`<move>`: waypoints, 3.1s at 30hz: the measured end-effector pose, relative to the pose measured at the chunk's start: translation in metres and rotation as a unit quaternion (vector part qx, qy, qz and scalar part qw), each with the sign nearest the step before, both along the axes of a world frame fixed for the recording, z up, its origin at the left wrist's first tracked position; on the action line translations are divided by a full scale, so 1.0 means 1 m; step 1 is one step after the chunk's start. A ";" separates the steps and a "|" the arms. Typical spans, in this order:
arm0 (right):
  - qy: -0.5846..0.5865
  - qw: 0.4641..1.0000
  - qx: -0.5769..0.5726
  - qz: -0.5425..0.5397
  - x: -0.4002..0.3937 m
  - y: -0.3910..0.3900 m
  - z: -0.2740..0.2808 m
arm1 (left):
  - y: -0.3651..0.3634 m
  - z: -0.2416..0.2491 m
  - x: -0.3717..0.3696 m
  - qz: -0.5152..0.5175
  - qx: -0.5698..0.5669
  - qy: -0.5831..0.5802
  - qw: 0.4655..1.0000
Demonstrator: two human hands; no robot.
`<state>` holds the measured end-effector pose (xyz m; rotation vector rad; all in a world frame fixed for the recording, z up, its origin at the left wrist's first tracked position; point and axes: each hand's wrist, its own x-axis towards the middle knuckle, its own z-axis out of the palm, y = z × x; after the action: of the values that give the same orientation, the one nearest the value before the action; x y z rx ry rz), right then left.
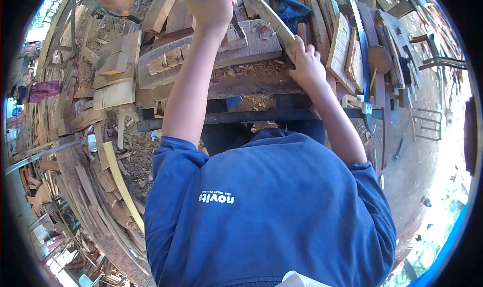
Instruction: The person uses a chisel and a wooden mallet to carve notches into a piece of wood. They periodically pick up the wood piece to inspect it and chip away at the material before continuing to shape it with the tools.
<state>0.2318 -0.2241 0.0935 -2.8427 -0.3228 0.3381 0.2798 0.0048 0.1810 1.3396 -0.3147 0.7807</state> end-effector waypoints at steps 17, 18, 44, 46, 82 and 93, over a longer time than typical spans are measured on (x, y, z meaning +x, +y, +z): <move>-0.033 0.834 0.503 0.226 0.005 -0.034 0.180 | -0.020 0.006 -0.008 0.069 0.037 0.041 0.996; -0.138 0.860 0.434 0.230 -0.002 -0.030 0.202 | -0.021 0.011 -0.014 0.087 0.061 0.045 0.993; -0.017 0.977 0.133 0.168 -0.013 0.003 0.294 | -0.036 -0.017 -0.014 0.097 0.103 0.091 0.986; -0.121 0.959 0.223 0.128 0.009 -0.016 0.302 | -0.034 -0.018 -0.013 0.066 0.070 0.100 0.990; -0.097 0.895 0.402 0.167 0.003 -0.055 0.328 | -0.008 -0.002 -0.023 0.151 0.048 0.000 0.987; -0.012 0.970 0.123 0.208 -0.036 0.022 0.283 | -0.026 0.003 -0.024 0.019 -0.049 -0.045 0.998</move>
<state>0.1957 -0.2024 0.3760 -2.5192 -0.9033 0.3169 0.2557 -0.0215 0.1843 1.2226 -0.3195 0.8796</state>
